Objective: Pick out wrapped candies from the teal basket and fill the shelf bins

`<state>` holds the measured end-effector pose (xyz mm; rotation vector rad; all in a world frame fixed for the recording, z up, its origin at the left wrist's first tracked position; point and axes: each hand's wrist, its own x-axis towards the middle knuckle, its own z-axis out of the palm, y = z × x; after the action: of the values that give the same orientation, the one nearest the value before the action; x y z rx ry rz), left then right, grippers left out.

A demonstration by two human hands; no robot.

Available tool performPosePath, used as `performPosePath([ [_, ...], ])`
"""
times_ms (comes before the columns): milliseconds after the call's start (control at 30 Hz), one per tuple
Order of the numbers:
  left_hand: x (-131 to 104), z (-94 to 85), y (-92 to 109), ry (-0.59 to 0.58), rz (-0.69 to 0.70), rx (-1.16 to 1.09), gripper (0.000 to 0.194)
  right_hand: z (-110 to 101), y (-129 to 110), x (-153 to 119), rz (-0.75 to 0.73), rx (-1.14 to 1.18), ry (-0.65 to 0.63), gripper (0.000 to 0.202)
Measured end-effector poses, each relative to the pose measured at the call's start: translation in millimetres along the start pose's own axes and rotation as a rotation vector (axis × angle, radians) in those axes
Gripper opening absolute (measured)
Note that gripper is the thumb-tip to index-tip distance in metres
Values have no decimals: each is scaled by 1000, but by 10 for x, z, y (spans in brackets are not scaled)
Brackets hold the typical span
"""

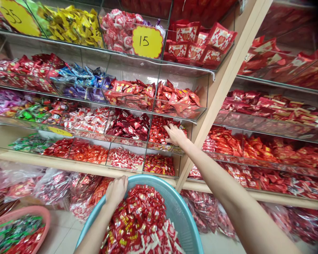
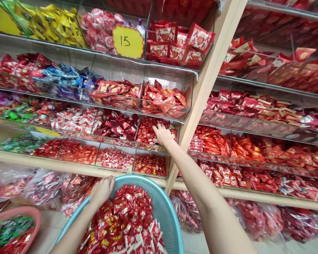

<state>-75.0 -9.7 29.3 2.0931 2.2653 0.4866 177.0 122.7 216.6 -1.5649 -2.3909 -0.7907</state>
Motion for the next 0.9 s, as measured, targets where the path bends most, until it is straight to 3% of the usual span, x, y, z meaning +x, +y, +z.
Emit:
performPosePath([
  [333, 3, 8, -25, -14, 14, -8, 43, 53, 110, 165, -4, 94, -84, 63],
  [500, 4, 16, -31, -6, 18, -5, 42, 89, 175, 183, -15, 166, -55, 55],
  [667, 1, 28, -32, -5, 2, -3, 43, 62, 115, 126, -16, 106, -43, 42],
  [900, 3, 44, -37, 9, 13, 4, 45, 56, 123, 134, -102, 100, -85, 42],
])
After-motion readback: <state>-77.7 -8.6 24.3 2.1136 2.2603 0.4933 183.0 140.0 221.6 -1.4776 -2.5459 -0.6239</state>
